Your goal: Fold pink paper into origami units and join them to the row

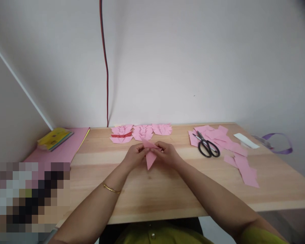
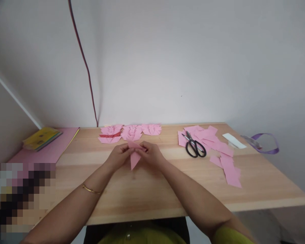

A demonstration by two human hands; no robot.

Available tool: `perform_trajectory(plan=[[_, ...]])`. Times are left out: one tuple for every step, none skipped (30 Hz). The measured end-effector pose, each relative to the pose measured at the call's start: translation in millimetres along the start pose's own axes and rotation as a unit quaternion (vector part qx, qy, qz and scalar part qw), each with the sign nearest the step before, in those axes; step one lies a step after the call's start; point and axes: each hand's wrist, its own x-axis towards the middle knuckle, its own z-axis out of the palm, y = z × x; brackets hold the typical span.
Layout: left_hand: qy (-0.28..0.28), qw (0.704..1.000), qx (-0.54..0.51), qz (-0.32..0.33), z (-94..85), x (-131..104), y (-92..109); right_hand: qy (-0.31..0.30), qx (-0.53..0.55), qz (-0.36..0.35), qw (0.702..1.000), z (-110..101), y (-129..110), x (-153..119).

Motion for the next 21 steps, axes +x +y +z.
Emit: perform_trajectory(plan=[[0.016,1.000,0.012,0.003,-0.5,1,-2,-0.003,-0.007,-0.002,1.000,0,0,0],[0.032,0.999,0.021,0.003,-1.3,1,-4,-0.006,-0.014,-0.002,1.000,0,0,0],[0.045,0.999,0.026,0.002,-2.2,2,-5,-0.010,-0.019,0.000,1.000,0,0,0],[0.055,0.998,0.028,0.004,-3.2,3,-7,-0.017,-0.021,0.003,1.000,-1,0,1],[0.062,0.998,0.028,0.008,-3.9,4,-8,-0.024,-0.021,0.007,0.999,-1,-1,1],[0.069,0.997,0.026,0.015,-4.5,4,-9,-0.030,-0.019,0.010,0.999,-2,-2,1],[0.074,0.997,0.022,0.023,-4.8,4,-9,-0.035,-0.018,0.013,0.999,-3,-3,1],[0.078,0.996,0.014,0.028,-4.9,5,-9,-0.039,-0.016,0.015,0.999,-3,-4,0],[0.081,0.996,0.002,0.030,-4.9,5,-8,-0.043,-0.015,0.018,0.999,-4,-6,0],[0.084,0.996,-0.012,0.029,-4.8,5,-7,-0.048,-0.014,0.020,0.999,-5,-7,-1],[0.087,0.996,-0.026,0.024,-4.9,5,-7,-0.054,-0.011,0.020,0.998,-5,-8,-1],[0.091,0.995,-0.035,0.019,-5.2,5,-6,-0.061,-0.007,0.018,0.998,-5,-9,-2],[0.099,0.994,-0.038,0.013,-5.8,5,-5,-0.069,-0.001,0.015,0.997,-5,-9,-2],[0.109,0.993,-0.037,0.008,-6.8,5,-5,-0.081,0.007,0.014,0.997,-6,-9,-3],[0.118,0.993,-0.032,0.005,-8.1,6,-5,-0.097,0.017,0.014,0.995,-6,-9,-4],[0.124,0.992,-0.027,0.001,-9.9,6,-5,-0.120,0.028,0.015,0.992,-6,-8,-4],[0.127,0.992,-0.026,-0.003,-12.1,7,-6,-0.149,0.039,0.016,0.988,-6,-8,-5],[0.128,0.991,-0.028,-0.006,-14.6,7,-7,-0.180,0.050,0.017,0.982,-6,-7,-5],[0.127,0.991,-0.034,-0.009,-17.3,8,-8,-0.207,0.057,0.014,0.977,-6,-5,-5],[0.126,0.991,-0.041,-0.011,-20.2,9,-9,-0.223,0.059,0.010,0.973,-7,-4,-5],[0.128,0.991,-0.048,-0.012,-23.0,9,-11,-0.223,0.054,0.007,0.973,-8,-2,-4]])
